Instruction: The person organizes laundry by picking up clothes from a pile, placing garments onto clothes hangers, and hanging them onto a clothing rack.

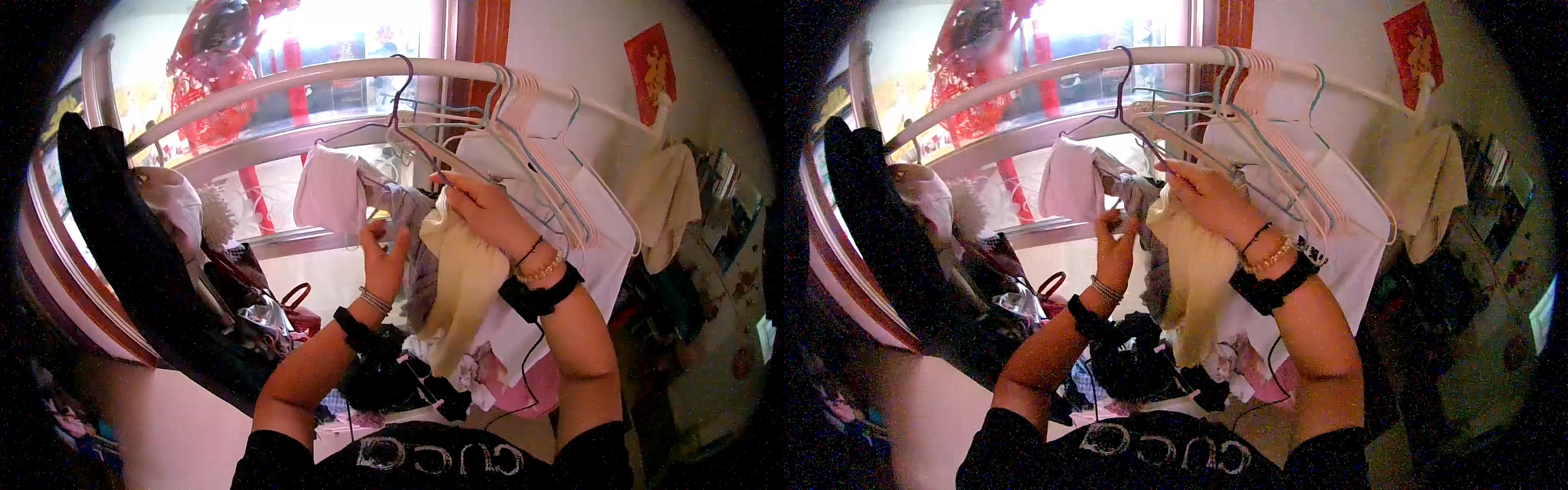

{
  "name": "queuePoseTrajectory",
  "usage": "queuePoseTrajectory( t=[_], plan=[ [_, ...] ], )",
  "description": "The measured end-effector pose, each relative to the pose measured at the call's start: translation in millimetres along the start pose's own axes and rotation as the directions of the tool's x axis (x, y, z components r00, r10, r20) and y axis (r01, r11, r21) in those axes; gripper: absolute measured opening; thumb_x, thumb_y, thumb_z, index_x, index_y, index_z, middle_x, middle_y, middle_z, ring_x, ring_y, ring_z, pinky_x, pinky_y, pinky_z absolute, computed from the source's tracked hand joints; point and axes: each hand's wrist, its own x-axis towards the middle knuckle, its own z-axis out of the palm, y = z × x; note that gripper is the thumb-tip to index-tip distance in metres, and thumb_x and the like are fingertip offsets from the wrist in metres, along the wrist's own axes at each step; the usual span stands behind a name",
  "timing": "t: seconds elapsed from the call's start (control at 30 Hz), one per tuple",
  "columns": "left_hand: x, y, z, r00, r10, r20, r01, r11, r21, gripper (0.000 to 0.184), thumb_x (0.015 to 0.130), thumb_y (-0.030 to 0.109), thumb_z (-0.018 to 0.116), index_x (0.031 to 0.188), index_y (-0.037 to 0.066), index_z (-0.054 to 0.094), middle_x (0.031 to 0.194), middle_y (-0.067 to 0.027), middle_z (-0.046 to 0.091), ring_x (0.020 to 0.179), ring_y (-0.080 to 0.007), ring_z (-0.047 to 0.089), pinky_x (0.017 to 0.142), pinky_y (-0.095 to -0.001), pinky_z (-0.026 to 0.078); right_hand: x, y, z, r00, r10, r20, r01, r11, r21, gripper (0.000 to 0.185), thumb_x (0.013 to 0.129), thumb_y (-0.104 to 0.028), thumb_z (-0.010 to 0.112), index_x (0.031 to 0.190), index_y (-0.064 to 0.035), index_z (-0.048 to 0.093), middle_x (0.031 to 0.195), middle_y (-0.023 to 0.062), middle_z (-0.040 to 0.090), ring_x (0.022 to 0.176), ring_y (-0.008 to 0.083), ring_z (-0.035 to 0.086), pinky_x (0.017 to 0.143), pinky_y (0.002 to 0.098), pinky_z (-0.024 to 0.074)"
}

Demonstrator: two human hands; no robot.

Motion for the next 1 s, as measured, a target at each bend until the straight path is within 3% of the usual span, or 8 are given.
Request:
queuePoseTrajectory(
  t=[0.17,0.23,0.33,0.47,0.53,0.83,0.93,1.0],
  plan=[
    [5,24,-13,0.921,-0.222,0.319,0.205,0.975,0.086,0.027,0.082,0.020,0.057,0.099,0.000,0.052,0.084,-0.0072,0.054,0.083,-0.0201,0.053,0.072,-0.0324,0.043,0,9,0,0.998,-0.059,-0.005,0.059,0.998,0.004,0.028,0.090,-0.015,0.045,0.114,-0.0070,0.054,0.069,-0.0018,0.048,0.062,0.0058,0.041,0.057,0.0215,0.0382],
    [33,35,-27,0.836,0.456,0.306,-0.549,0.689,0.472,0.016,0.079,0.014,0.056,0.091,0.003,0.055,0.077,-0.0118,0.055,0.076,-0.0290,0.055,0.064,-0.0375,0.045,-2,1,-3,1.000,-0.017,-0.026,0.014,0.993,-0.119,0.028,0.089,-0.016,0.045,0.114,-0.0065,0.054,0.068,-0.0013,0.048,0.061,0.0059,0.042,0.056,0.0216,0.0381],
    [66,81,-29,0.898,0.315,0.307,-0.440,0.630,0.640,0.018,0.082,0.021,0.053,0.090,0.004,0.054,0.081,-0.0194,0.057,0.072,-0.0392,0.054,0.064,-0.0412,0.044,-2,0,-2,0.989,-0.141,-0.046,0.132,0.979,-0.157,0.029,0.089,-0.021,0.044,0.110,-0.0049,0.054,0.082,0.0167,0.059,0.075,0.0267,0.059,0.069,0.0342,0.0443],
    [110,102,-19,0.895,0.311,0.319,-0.441,0.512,0.737,0.022,0.083,0.027,0.049,0.088,0.006,0.056,0.084,-0.0191,0.059,0.079,-0.0378,0.056,0.067,-0.0443,0.045,-5,-9,-6,0.999,-0.052,-0.005,0.051,0.987,-0.150,0.028,0.089,-0.020,0.044,0.109,-0.0042,0.055,0.085,0.0176,0.059,0.078,0.0277,0.059,0.071,0.0345,0.0446],
    [132,93,-21,0.947,0.262,0.187,-0.301,0.514,0.804,0.027,0.081,0.031,0.050,0.088,0.006,0.057,0.087,-0.0190,0.061,0.082,-0.0354,0.058,0.070,-0.0434,0.047,-6,-11,-12,1.000,-0.014,0.019,0.015,0.997,-0.080,0.029,0.090,-0.018,0.044,0.116,-0.0085,0.053,0.069,-0.0035,0.048,0.061,0.0052,0.044,0.054,0.0209,0.0379],
    [133,63,-9,0.984,0.016,0.175,-0.164,0.439,0.883,0.037,0.075,0.033,0.061,0.101,0.009,0.052,0.107,-0.0121,0.055,0.105,-0.0288,0.049,0.085,-0.0451,0.038,-6,3,-9,0.999,-0.036,0.014,0.035,0.996,0.076,0.029,0.089,-0.017,0.044,0.113,-0.0036,0.053,0.072,-0.0044,0.047,0.064,0.0035,0.041,0.059,0.0178,0.0369],
    [114,49,-20,0.722,0.680,0.128,-0.577,0.490,0.654,0.036,0.069,0.019,0.066,0.099,0.004,0.051,0.095,-0.0116,0.054,0.092,-0.0304,0.050,0.079,-0.0431,0.039,-9,-9,-13,0.998,-0.001,0.057,-0.007,0.989,0.149,0.028,0.090,-0.016,0.044,0.113,-0.0037,0.053,0.071,-0.0042,0.047,0.064,0.0046,0.042,0.058,0.0185,0.0376],
    [69,54,-18,0.789,0.605,0.107,-0.551,0.621,0.558,0.035,0.071,0.014,0.065,0.099,0.001,0.049,0.094,-0.0137,0.053,0.091,-0.0303,0.050,0.077,-0.0386,0.040,-8,-6,-12,0.998,-0.037,0.042,0.034,0.996,0.080,0.029,0.089,-0.019,0.044,0.113,-0.0034,0.053,0.074,0.0051,0.053,0.066,0.0104,0.049,0.061,0.0237,0.0409]
  ],
)
